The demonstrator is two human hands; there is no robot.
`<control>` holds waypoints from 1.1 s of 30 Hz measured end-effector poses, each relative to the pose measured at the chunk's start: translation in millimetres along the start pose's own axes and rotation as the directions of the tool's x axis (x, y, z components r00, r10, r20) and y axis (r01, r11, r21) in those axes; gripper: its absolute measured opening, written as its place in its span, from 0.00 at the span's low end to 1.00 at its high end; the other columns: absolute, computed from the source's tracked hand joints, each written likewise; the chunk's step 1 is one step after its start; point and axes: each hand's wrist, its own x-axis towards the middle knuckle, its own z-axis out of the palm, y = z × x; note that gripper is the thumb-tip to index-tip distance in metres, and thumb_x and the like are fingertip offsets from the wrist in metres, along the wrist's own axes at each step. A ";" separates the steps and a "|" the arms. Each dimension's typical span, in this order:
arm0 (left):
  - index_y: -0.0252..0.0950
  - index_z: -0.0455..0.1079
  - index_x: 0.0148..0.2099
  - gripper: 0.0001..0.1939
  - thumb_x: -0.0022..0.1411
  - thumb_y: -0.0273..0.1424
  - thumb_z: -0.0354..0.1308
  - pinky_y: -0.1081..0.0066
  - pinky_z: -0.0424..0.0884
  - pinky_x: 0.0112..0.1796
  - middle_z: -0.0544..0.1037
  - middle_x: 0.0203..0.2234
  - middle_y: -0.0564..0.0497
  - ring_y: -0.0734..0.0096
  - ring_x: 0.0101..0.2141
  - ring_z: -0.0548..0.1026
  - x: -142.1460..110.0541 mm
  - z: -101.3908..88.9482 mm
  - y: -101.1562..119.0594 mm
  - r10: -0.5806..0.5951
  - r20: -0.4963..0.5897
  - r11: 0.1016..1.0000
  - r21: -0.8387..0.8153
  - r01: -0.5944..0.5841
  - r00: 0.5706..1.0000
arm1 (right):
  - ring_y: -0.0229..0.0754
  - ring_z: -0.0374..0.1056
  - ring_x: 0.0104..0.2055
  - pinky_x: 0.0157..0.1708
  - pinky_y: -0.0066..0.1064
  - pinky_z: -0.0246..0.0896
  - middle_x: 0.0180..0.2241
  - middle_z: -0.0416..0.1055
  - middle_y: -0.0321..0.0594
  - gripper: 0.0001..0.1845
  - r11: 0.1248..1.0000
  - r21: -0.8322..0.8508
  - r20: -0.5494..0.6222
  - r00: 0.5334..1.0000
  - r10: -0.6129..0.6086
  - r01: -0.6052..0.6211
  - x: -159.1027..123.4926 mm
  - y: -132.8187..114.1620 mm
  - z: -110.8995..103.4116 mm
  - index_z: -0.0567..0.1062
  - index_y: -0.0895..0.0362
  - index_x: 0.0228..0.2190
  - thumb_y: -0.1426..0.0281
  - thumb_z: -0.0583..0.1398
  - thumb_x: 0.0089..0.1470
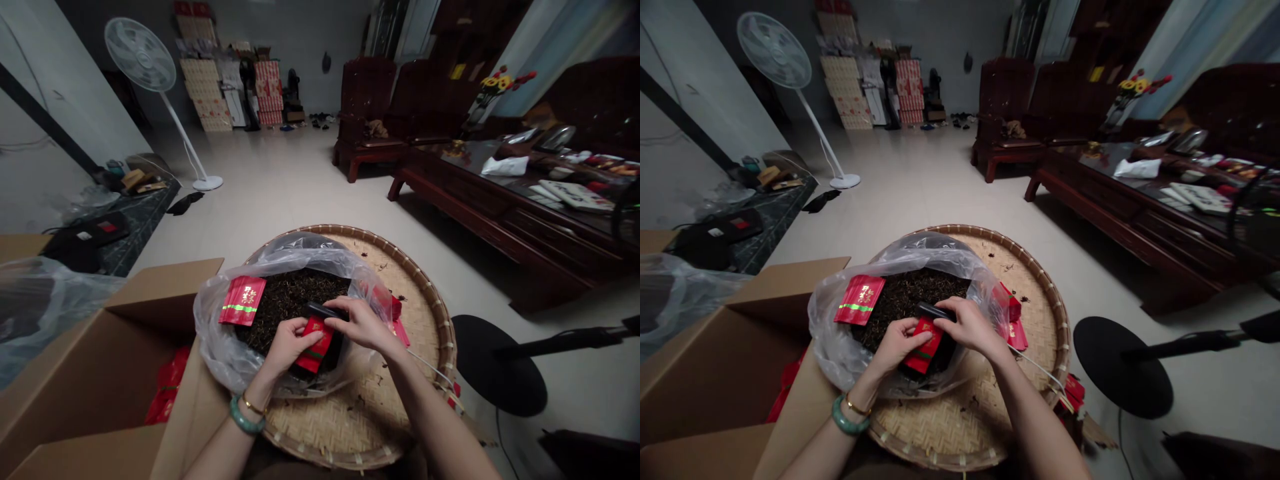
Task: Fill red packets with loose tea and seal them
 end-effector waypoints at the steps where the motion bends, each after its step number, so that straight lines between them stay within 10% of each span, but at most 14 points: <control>1: 0.30 0.74 0.31 0.19 0.40 0.39 0.70 0.73 0.70 0.28 0.79 0.23 0.50 0.68 0.24 0.75 0.2 -0.2 0.5 -0.005 -0.001 1.000 -0.003 0.005 1.000 | 0.45 0.70 0.40 0.42 0.35 0.62 0.39 0.76 0.43 0.13 1.000 -0.001 -0.004 1.000 0.004 -0.004 0.6 0.3 0.7 0.77 0.56 0.40 0.71 0.61 0.50; 33: 0.30 0.75 0.35 0.19 0.42 0.37 0.69 0.74 0.71 0.28 0.81 0.27 0.49 0.68 0.26 0.77 7.2 -11.9 -4.2 -0.017 -0.021 0.999 -0.031 0.017 1.000 | 0.48 0.71 0.43 0.43 0.38 0.65 0.42 0.76 0.43 0.18 0.942 0.298 -0.072 0.980 0.186 -0.157 9.2 30.5 0.7 0.76 0.58 0.41 0.65 0.62 0.47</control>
